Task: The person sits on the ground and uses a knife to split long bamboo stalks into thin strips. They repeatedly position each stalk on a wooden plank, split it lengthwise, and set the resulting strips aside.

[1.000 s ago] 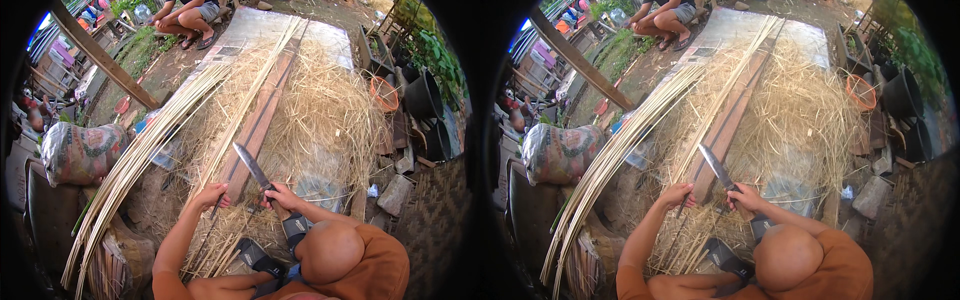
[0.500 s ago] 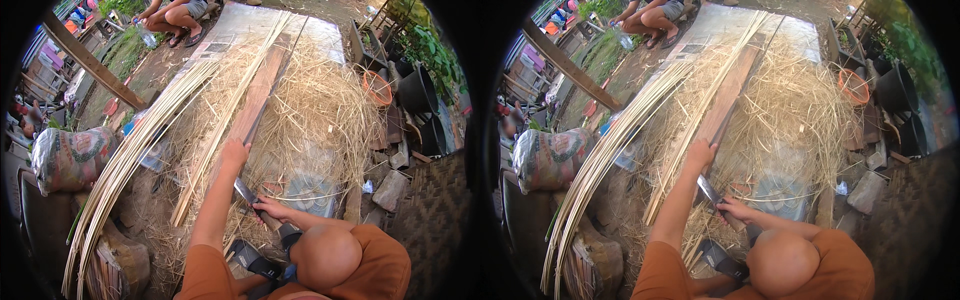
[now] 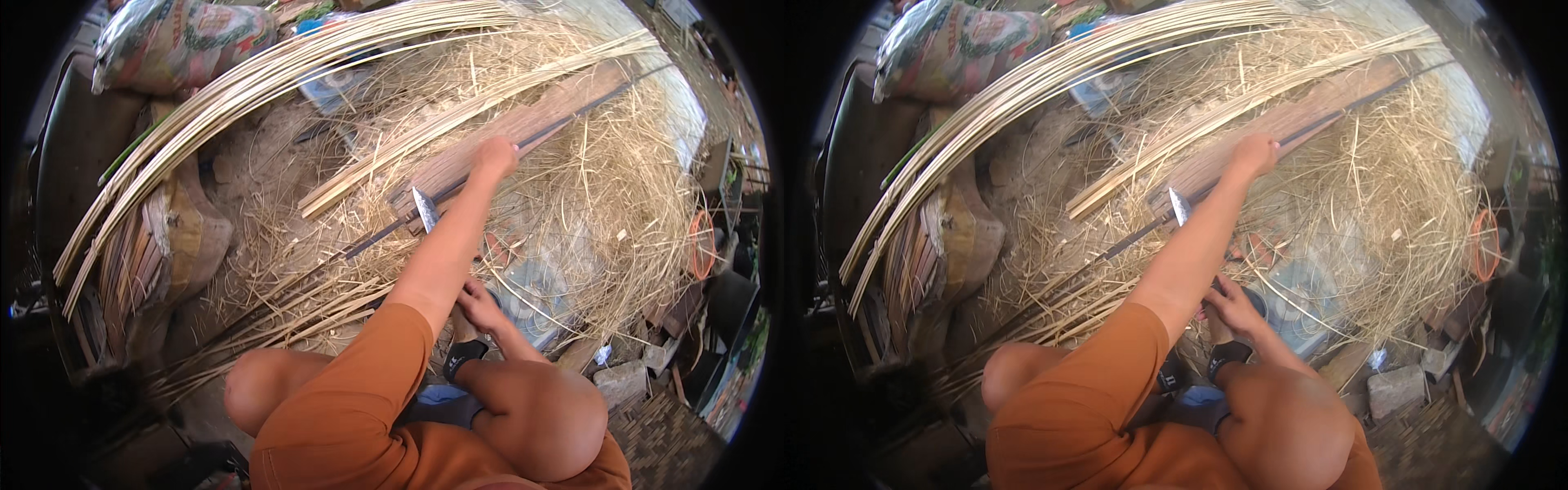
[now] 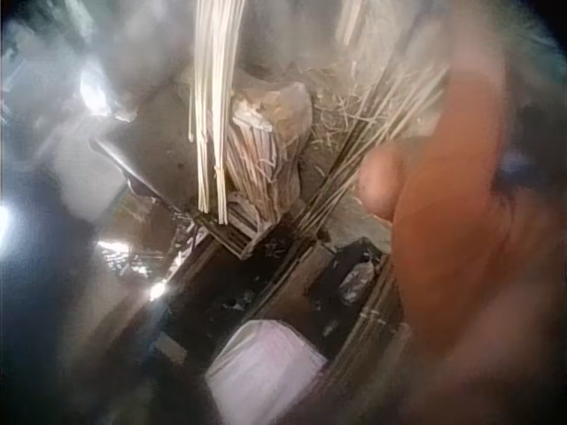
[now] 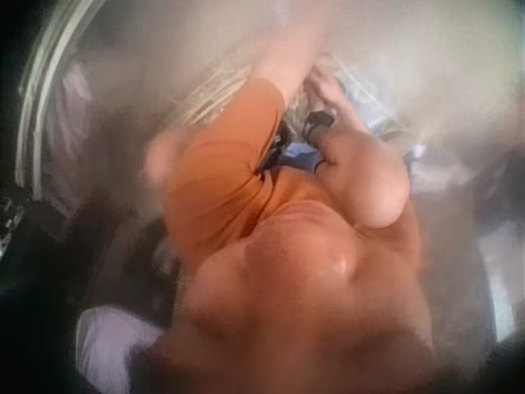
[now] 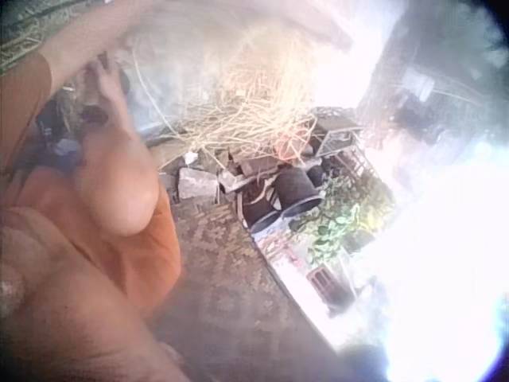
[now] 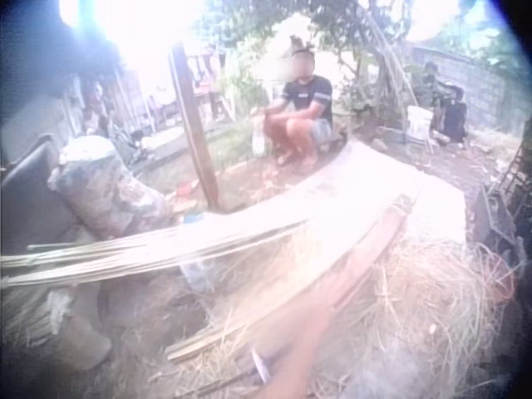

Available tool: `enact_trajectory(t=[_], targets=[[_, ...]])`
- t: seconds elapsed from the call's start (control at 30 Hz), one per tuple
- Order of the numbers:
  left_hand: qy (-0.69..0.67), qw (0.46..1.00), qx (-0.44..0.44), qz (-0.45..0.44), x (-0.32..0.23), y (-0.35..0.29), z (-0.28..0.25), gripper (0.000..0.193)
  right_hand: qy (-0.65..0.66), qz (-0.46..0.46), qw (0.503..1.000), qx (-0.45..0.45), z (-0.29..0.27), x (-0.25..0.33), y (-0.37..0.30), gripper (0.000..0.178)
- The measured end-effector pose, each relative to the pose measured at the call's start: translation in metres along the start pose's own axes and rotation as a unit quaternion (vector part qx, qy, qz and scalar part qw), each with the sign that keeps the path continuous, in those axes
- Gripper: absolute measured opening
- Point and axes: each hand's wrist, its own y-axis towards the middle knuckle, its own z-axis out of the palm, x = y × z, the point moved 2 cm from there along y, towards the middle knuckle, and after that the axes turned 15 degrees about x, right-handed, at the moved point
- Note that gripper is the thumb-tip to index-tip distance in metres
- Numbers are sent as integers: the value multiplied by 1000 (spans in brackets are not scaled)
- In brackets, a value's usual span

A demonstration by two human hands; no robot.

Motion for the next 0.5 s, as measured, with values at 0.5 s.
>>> enact_trajectory(t=[0.5], targets=[[-19,999,-13,23,-27,31,25,27,-423,27,898,118,0,31,-3,34]])
